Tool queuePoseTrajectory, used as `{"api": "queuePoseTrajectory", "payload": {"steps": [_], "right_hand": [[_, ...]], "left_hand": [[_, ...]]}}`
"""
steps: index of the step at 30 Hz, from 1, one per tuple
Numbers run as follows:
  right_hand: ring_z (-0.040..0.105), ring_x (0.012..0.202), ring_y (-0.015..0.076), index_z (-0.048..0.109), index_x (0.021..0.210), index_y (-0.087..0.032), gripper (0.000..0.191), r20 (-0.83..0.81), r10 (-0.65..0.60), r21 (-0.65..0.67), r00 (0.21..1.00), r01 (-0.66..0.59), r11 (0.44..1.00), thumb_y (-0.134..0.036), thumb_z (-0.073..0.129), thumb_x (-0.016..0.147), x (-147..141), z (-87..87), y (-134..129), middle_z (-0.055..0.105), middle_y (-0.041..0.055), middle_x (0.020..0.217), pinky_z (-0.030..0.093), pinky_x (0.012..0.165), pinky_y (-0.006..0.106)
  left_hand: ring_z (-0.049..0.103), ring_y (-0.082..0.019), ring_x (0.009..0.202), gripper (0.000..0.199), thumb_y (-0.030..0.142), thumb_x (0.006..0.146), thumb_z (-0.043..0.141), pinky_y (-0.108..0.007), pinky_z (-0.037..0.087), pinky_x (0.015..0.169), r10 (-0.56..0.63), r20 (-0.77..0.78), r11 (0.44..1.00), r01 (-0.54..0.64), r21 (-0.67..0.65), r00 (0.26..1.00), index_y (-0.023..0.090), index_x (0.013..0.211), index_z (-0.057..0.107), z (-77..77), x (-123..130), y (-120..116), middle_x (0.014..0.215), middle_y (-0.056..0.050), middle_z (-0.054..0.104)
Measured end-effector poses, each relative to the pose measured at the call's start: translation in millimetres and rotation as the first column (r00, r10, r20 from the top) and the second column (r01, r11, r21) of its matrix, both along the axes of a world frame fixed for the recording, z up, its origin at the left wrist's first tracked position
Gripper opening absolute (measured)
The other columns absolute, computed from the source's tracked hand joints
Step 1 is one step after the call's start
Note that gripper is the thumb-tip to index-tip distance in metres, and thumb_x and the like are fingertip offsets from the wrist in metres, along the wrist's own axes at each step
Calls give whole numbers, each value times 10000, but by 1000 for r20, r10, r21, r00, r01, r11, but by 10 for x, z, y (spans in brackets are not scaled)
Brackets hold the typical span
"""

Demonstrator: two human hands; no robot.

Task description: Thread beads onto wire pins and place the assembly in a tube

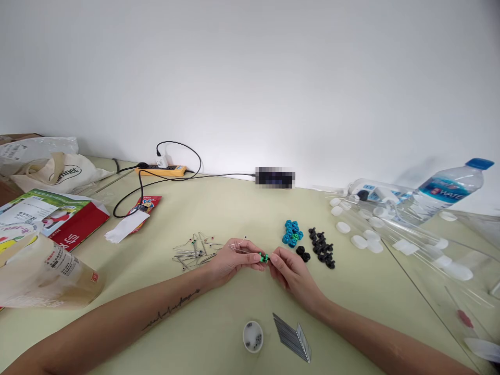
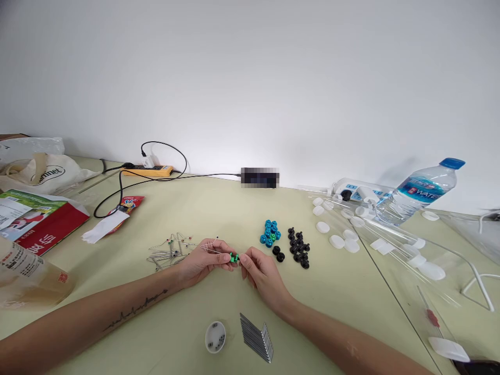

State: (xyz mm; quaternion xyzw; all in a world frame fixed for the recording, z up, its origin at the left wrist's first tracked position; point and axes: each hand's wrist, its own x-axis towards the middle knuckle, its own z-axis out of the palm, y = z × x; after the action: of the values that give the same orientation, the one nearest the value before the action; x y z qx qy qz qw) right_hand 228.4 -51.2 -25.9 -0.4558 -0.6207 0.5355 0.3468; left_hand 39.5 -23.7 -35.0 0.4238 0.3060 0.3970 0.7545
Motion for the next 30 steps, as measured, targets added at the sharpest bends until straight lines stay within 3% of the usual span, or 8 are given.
{"api": "queuePoseTrajectory", "payload": {"steps": [4,9,13,18,23,30], "right_hand": [[347,442,71,459,831,-221,254,-44,-37,-1,998,37,999,-443,583,827,-2,2,-1,471,-48,656,250,384,201],[353,434,68,443,687,-193,349,-11,9,-13,1000,-9,1000,-462,434,908,0,11,-7,494,-29,607,246,388,203],[354,432,60,468,830,-214,227,-54,-29,-16,998,28,999,-418,567,846,2,3,-7,492,-47,668,246,379,193],[342,419,64,446,689,-191,344,-34,21,-13,999,-21,1000,-450,431,914,5,-18,-7,471,-42,561,234,382,197],[344,418,61,461,835,-214,235,-55,-18,-24,998,16,1000,-415,581,840,7,-14,-4,477,-63,601,241,377,185],[389,441,76,482,666,-173,438,22,52,-17,998,-51,999,-518,384,916,1,-14,1,510,-15,532,272,406,196]], "left_hand": [[658,-139,671,233,238,649,777,-249,513,703,4,11,1000,-4,-3,1000,97,811,688,-5,-3,2,773,-64,691],[664,-149,696,228,224,662,767,-250,514,701,-29,15,1000,29,7,999,95,834,691,-8,-2,9,772,-68,697],[661,-134,671,209,216,664,765,-240,512,700,-7,32,1000,7,-3,999,95,819,693,-8,-1,14,754,-52,690],[664,-150,696,237,224,654,773,-252,515,700,-34,12,999,34,3,999,92,833,689,-7,-6,15,769,-67,695],[662,-132,669,218,209,670,761,-236,512,693,-24,30,1000,24,-1,999,87,835,688,-15,-10,23,776,-64,694],[670,-149,703,201,208,686,749,-227,519,679,-67,1,997,67,42,998,85,830,682,-32,-13,5,729,-69,692]]}}
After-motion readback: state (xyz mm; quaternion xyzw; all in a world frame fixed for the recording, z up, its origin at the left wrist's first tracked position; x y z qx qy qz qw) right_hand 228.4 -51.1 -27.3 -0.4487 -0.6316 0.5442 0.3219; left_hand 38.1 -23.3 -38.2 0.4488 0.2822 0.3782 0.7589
